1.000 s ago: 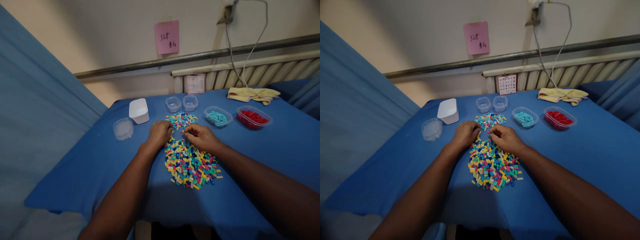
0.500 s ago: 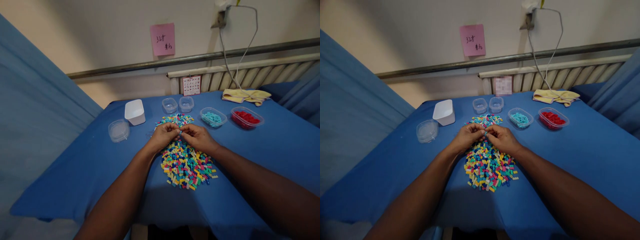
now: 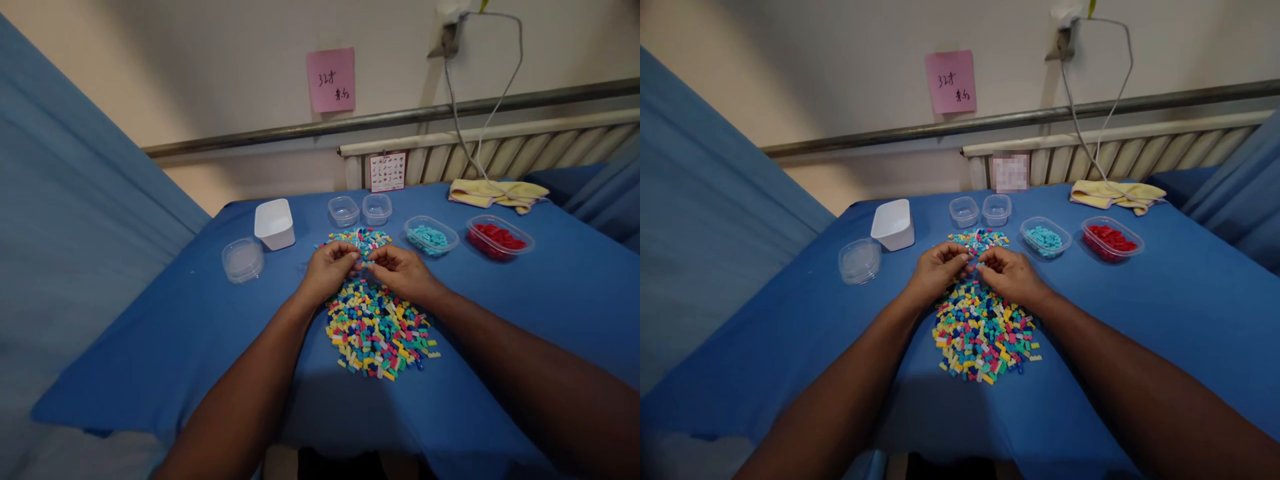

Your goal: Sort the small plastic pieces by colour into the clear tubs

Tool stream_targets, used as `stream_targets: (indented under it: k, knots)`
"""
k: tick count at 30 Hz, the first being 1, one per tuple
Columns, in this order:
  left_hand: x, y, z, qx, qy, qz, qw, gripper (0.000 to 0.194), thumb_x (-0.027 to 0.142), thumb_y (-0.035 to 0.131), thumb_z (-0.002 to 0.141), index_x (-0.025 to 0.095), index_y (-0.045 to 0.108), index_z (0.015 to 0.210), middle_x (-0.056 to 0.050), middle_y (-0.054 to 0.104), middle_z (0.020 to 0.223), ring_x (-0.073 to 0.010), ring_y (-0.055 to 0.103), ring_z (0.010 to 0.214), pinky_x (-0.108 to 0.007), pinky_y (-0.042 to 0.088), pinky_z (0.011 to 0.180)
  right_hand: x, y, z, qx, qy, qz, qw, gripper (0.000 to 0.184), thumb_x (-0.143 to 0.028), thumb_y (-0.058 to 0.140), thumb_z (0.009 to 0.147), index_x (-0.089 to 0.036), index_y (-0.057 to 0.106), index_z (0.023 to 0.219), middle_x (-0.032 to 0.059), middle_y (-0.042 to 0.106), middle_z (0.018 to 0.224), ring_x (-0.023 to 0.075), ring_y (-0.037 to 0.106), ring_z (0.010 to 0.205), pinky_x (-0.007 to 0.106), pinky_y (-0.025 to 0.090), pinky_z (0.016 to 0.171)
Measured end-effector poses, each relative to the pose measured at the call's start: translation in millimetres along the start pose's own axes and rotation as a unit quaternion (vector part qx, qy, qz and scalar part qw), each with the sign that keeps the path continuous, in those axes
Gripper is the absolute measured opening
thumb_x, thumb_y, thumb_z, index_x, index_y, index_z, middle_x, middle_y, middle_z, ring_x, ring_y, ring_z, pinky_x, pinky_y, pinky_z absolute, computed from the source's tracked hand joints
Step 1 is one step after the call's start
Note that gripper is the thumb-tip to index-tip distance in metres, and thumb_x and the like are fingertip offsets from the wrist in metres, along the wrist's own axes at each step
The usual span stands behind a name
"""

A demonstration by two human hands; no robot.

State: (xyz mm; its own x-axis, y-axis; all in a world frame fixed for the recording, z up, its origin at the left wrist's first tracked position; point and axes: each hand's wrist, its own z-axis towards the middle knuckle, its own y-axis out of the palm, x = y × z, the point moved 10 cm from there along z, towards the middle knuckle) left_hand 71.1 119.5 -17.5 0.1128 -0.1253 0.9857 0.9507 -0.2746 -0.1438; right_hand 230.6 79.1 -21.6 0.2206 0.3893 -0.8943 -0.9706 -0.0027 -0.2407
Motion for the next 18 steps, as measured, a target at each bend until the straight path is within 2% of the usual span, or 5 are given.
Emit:
stream_targets:
  k: [2,5,10,14,18]
  knots:
    - [8,-25.5,2,0.069,0.053,0.088,0.992,0.021,0.036,0.070,0.092,0.018,0.072,0.103,-0.005,0.074,0.092,-0.0182,0.070,0.081,-0.030,0.056,0.073,-14,-21,1,0.032,-0.030,-0.072,0.996,0.020,-0.038,0.069,0.094,-0.022,0.073,0.104,0.0033,0.076,0.086,0.0193,0.069,0.074,0.033,0.056,0.069]
    - [25,-51.0,0,0.128,0.133,0.259,0.948,0.019,0.032,0.064,0.097,0.021,0.076,0.108,-0.006,0.076,0.104,-0.0208,0.070,0.095,-0.034,0.055,0.089,-37,-70,3,0.109,-0.081,-0.217,0.967,0.020,-0.036,0.067,0.095,-0.021,0.075,0.106,0.0072,0.077,0.092,0.0225,0.071,0.081,0.037,0.057,0.076]
    - [26,-32.7,5,0.055,0.185,0.469,0.862,0.028,0.026,0.057,0.103,0.021,0.077,0.121,-0.010,0.073,0.117,-0.0262,0.064,0.114,-0.039,0.048,0.103,-36,-123,9,0.140,-0.065,-0.434,0.887,0.028,-0.035,0.063,0.096,-0.019,0.077,0.114,0.0137,0.078,0.105,0.0303,0.072,0.089,0.043,0.054,0.079]
    - [15,-6.6,13,-0.017,0.170,0.573,0.802,0.033,0.025,0.054,0.104,0.023,0.078,0.126,-0.011,0.069,0.128,-0.0303,0.060,0.118,-0.044,0.045,0.102,-29,-114,9,0.118,-0.063,-0.467,0.874,0.033,-0.032,0.062,0.099,-0.017,0.076,0.125,0.0174,0.077,0.114,0.0338,0.072,0.096,0.044,0.053,0.081]
    - [17,-2.3,18,-0.031,0.153,0.591,0.791,0.032,0.025,0.056,0.102,0.024,0.081,0.121,-0.010,0.069,0.130,-0.0319,0.060,0.120,-0.046,0.045,0.100,-37,-59,4,0.041,-0.128,-0.380,0.915,0.030,-0.028,0.057,0.102,-0.017,0.075,0.124,0.0164,0.077,0.113,0.0331,0.071,0.104,0.045,0.055,0.091]
